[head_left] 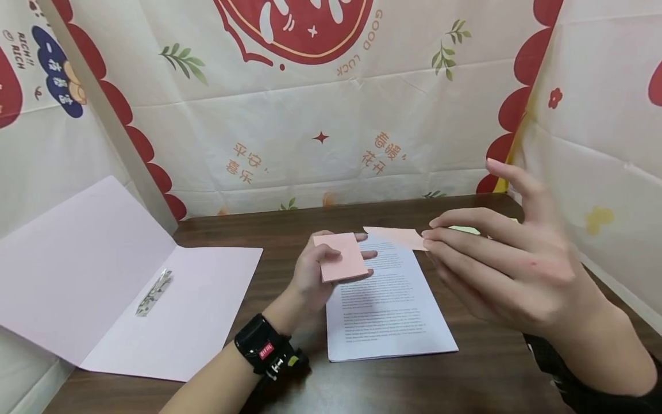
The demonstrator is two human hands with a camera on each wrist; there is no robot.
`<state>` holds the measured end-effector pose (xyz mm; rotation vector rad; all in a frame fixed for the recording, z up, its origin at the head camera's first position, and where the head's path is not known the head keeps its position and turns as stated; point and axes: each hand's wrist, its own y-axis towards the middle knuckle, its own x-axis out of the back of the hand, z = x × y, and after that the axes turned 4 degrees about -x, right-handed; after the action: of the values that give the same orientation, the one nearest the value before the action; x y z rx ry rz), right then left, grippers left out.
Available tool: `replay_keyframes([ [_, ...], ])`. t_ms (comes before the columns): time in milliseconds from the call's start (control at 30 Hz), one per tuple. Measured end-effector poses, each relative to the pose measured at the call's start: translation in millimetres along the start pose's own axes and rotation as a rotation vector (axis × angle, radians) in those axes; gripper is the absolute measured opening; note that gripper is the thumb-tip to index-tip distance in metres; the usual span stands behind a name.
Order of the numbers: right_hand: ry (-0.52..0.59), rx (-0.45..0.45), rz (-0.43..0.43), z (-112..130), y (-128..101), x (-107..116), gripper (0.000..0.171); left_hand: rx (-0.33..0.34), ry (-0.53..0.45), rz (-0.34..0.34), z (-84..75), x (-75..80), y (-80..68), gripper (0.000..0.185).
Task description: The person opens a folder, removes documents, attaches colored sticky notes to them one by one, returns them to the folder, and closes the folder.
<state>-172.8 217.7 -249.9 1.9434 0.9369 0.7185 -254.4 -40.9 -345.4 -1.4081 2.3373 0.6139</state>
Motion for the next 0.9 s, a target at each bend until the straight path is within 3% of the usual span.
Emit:
replay_keyframes([
  [100, -0.026, -0.007, 0.005, 9, 17, -4, 0.015, 0.035, 0.133, -0.034, -18.4, 14.2, 16.2, 0.028],
  [267, -0.044, -0.031, 0.019, 10, 23, -6, 0.020, 0.080, 0.496, -0.204, -46.7, 36.0, 67.1, 0.044],
  [400, -0.035, -0.060, 0.059, 8, 22, -4, 0.024, 0.068, 0.758, -0.336, -57.4, 52.8, 99.3, 0.056],
  [500, -0.025, -0.071, 0.095, 5, 19, -3, 0.025, 0.046, 0.837, -0.436, -52.4, 68.0, 113.7, 0.059],
  [667, -0.014, -0.050, 0.106, 4, 21, -8, 0.025, 0.033, 0.960, -0.567, -28.5, 98.6, 132.2, 0.061],
  [767, -0.018, -0.032, 0.124, 6, 24, -11, 0.025, 0.045, 1.089, -0.613, -18.1, 113.2, 135.4, 0.057],
  [900, -0.035, -0.003, 0.158, 10, 26, -13, 0.024, 0.123, 1.332, -0.630, -11.3, 126.5, 132.6, 0.044],
])
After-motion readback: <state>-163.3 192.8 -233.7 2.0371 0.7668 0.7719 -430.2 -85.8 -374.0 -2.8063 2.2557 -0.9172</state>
